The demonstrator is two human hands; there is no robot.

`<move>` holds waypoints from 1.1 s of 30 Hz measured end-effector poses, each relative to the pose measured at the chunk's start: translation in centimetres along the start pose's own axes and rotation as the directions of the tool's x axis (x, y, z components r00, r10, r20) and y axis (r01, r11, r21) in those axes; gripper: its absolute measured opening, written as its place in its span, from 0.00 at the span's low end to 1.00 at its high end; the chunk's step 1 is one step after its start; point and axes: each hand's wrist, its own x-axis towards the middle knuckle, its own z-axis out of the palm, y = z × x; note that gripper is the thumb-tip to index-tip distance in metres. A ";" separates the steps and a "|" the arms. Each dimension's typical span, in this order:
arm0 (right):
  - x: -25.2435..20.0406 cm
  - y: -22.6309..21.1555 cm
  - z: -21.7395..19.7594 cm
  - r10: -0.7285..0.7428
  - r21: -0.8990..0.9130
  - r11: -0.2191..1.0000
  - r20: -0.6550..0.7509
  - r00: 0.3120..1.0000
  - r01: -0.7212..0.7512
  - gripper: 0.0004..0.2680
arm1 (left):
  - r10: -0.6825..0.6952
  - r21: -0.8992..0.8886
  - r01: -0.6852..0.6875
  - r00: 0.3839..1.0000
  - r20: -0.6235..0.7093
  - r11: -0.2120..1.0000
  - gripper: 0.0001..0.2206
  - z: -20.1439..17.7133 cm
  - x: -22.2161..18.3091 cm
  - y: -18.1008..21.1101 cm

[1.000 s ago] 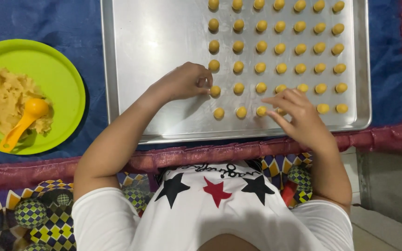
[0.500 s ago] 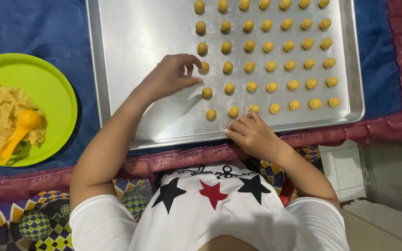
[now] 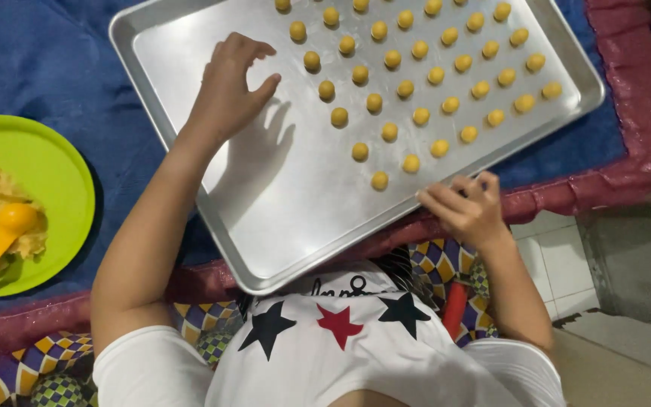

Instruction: Arranging and aligning small dough balls into neat rows on a metal baking tray.

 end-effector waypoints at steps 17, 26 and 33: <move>-6.5 15.2 6.0 0.849 0.399 0.392 0.189 0.493 -0.829 0.08 | -0.026 0.440 0.031 1.000 -0.018 0.897 0.09 5.0 4.1 -5.6; -5.5 20.2 8.8 0.852 0.239 0.420 0.227 0.471 -0.876 0.10 | -0.364 0.271 0.296 0.897 0.249 0.916 0.14 1.8 0.1 -3.5; 0.2 22.6 12.8 0.773 0.303 0.544 0.183 0.608 -0.782 0.08 | -0.487 0.132 0.469 0.847 0.214 0.874 0.13 -1.2 -5.7 -0.2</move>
